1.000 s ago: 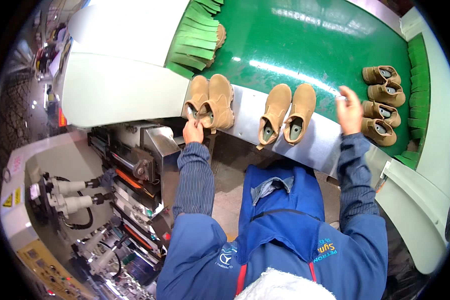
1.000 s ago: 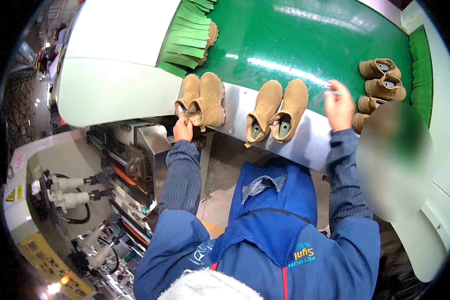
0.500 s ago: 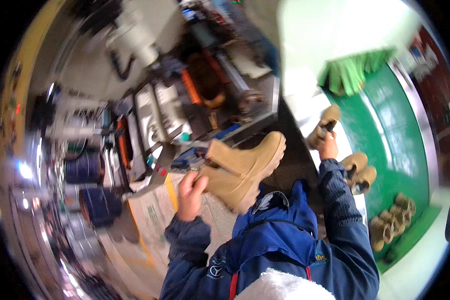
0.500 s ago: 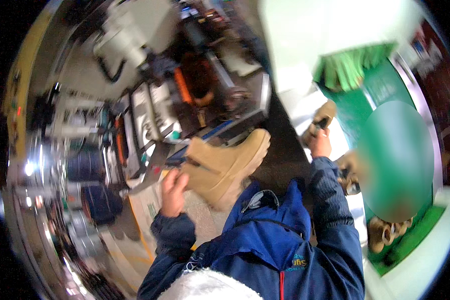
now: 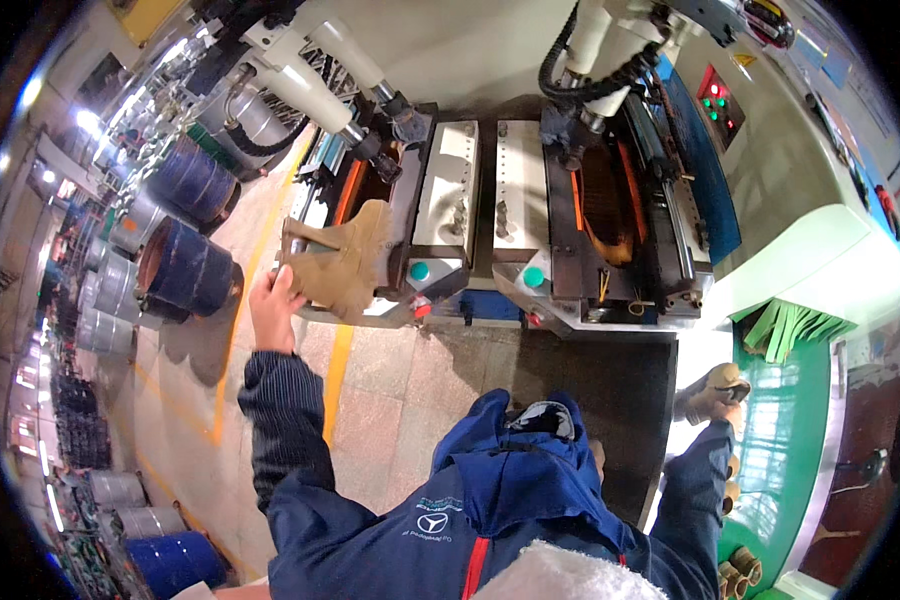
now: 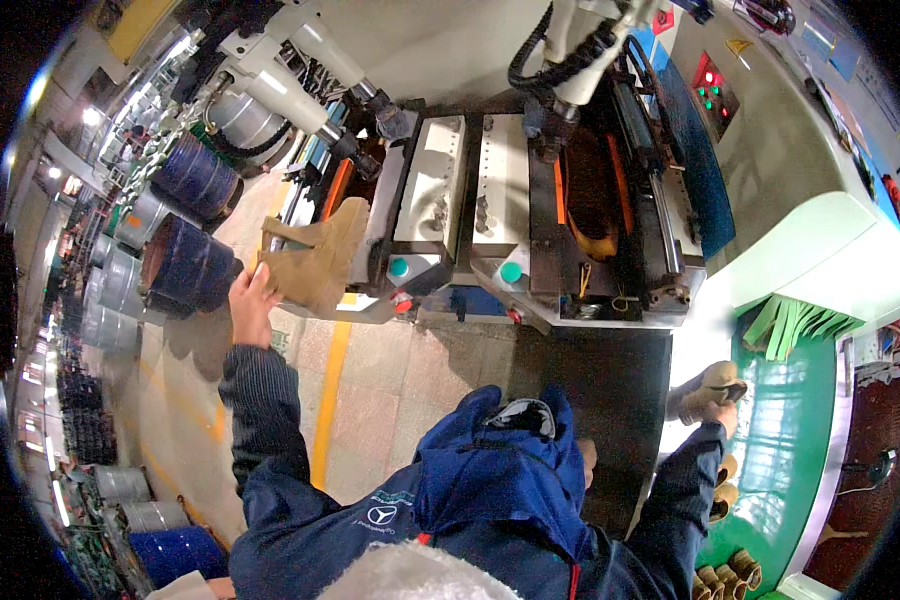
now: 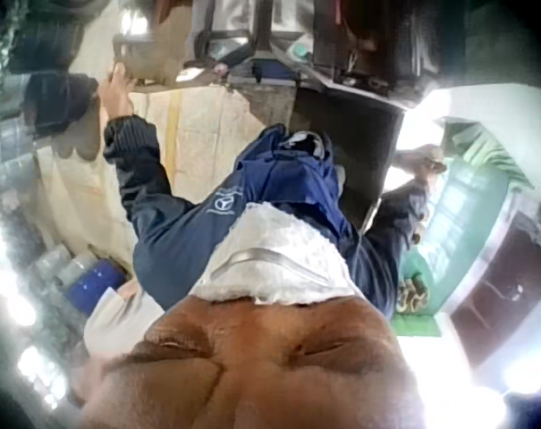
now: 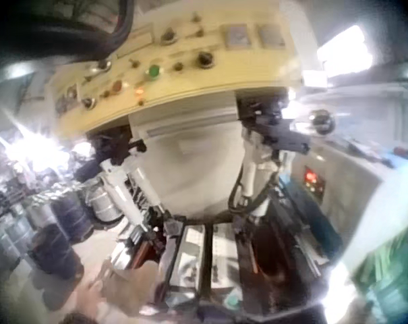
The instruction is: The person picks up a boot from a green conveyor belt, places it onto a metal mold in a lasting machine, and activates the machine controls by hand. They repeat this process for multiple boots, moving them from the belt to the machinery.
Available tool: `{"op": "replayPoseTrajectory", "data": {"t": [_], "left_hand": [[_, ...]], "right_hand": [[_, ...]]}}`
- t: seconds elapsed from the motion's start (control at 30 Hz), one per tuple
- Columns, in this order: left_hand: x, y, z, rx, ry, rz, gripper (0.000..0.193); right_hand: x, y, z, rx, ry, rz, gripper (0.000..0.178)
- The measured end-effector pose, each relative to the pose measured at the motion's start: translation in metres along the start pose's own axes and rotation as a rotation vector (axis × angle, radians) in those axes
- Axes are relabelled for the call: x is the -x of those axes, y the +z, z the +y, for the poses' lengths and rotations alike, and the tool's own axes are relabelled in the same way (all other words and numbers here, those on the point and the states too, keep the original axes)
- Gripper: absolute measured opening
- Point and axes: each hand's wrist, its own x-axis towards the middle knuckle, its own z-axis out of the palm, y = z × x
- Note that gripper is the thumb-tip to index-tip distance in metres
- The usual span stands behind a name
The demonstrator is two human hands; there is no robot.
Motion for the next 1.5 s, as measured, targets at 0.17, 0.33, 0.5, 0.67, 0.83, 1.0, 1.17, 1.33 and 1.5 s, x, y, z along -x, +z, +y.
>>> {"op": "replayPoseTrajectory", "data": {"t": [0.17, 0.33, 0.5, 0.67, 0.83, 1.0, 1.17, 1.33, 1.5], "left_hand": [[-0.154, 0.024, -0.043, -0.151, 0.033, -0.039, 0.028], [-0.252, 0.085, -0.096, -0.891, 0.661, 0.135, 0.032], [-0.264, 0.115, -0.129, -0.962, 0.547, 0.084, 0.033], [-0.250, 0.098, -0.110, -0.965, 0.490, -0.178, 0.041], [-0.257, 0.122, -0.093, -1.126, 0.577, -0.163, 0.046], [-0.231, 0.138, -0.133, -1.260, 0.444, -0.163, 0.044], [-0.247, 0.141, -0.145, -1.272, 0.553, -0.107, 0.045], [-0.247, 0.152, -0.142, -1.214, 0.541, -0.109, 0.048], [-0.255, 0.139, -0.137, -1.057, 0.877, -0.113, 0.029]], "right_hand": [[0.081, -0.134, -0.026, -0.147, -0.214, 0.258, 0.033], [0.193, -0.290, -0.075, -0.602, -0.336, -0.017, 0.022], [0.233, -0.366, -0.163, -0.694, -0.537, 0.025, 0.028], [0.174, -0.345, -0.289, -0.586, -0.716, 0.004, 0.015], [0.096, -0.258, -0.451, -0.439, -1.114, 0.239, 0.029], [0.066, -0.137, -0.535, 0.119, -0.946, 0.067, 0.037], [0.062, -0.073, -0.519, -0.137, -0.730, 0.036, 0.046], [0.081, -0.073, -0.533, -0.224, -0.776, 0.019, 0.048], [0.054, -0.087, -0.531, -0.317, -0.881, 0.162, 0.034]]}}
